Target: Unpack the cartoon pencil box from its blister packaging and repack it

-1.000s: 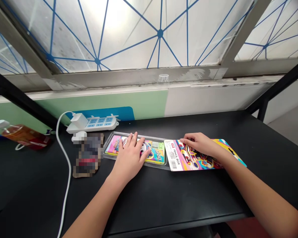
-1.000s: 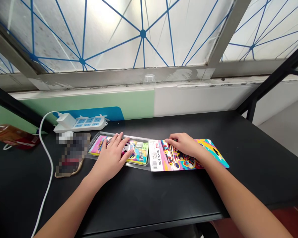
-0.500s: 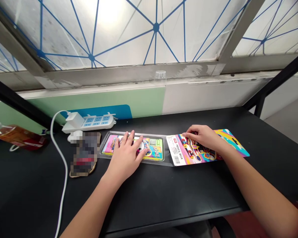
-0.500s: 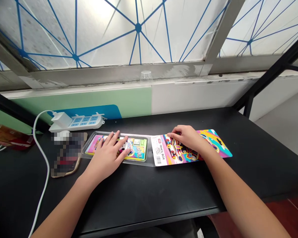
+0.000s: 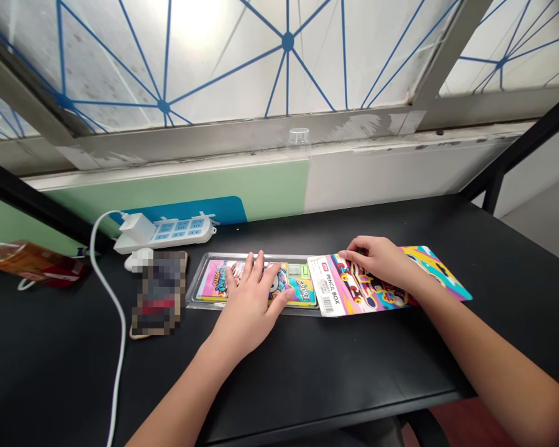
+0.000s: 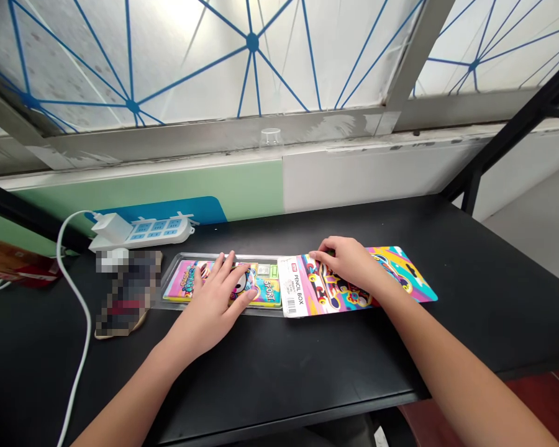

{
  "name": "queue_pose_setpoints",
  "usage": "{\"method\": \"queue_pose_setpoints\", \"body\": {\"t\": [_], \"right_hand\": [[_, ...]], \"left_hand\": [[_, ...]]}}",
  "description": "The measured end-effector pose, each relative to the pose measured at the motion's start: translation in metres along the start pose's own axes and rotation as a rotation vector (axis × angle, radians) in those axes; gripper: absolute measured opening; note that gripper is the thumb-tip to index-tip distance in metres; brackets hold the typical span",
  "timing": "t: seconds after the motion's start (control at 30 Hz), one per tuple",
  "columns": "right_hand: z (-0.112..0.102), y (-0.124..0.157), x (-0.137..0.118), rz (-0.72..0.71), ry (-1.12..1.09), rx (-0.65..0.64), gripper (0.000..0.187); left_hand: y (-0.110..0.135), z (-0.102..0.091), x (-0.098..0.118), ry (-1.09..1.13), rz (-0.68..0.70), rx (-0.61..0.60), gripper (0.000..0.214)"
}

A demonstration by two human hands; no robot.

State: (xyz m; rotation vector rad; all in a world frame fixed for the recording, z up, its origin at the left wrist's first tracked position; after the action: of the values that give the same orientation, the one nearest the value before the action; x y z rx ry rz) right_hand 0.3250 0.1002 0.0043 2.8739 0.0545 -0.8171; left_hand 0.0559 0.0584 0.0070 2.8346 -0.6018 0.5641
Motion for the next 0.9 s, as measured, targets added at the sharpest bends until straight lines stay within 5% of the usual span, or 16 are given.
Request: {"method": "queue_pose_setpoints", "body": {"t": [0.17, 0.4, 0.63, 0.77, 0.9], "right_hand": [[0.010, 0.001, -0.006, 0.013, -0.022, -0.001, 0.043], [0.023, 0.003, -0.028, -0.099, 0.015, 0.025, 0.040], [0.019, 0.000, -0.017, -0.159, -0.071, -0.138, 0.042], [0.015, 0.003, -0.001, -0.106, -0.071, -0.286, 0.046], [0.008, 0.001, 0.016, -0.107, -0.013, -0.276, 0.055]], "left_hand": [[0.004, 0.004, 0.010, -0.001, -0.001, -0.026, 0.066], [0.019, -0.004, 0.028, 0.326, 0.070, -0.078, 0.062], [0.026, -0.077, -0.048, 0.433, 0.007, 0.511, 0.039], [0.014, -0.060, -0.088, 0.769, -0.140, 0.493, 0.049], [0.006, -0.033, -0.077, 1.045, -0.107, 0.414, 0.056]]}}
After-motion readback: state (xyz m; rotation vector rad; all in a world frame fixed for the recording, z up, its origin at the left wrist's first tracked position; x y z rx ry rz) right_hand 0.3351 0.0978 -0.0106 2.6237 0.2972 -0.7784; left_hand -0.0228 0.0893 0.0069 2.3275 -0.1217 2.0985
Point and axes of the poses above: each hand's wrist, its own y-axis away from the middle knuckle, its own z-axis out of the palm, x = y × z, the point moved 9 cm from there along -y, towards the middle knuckle, and after that the axes turned 4 degrees about -x, right-handed, at the moved point
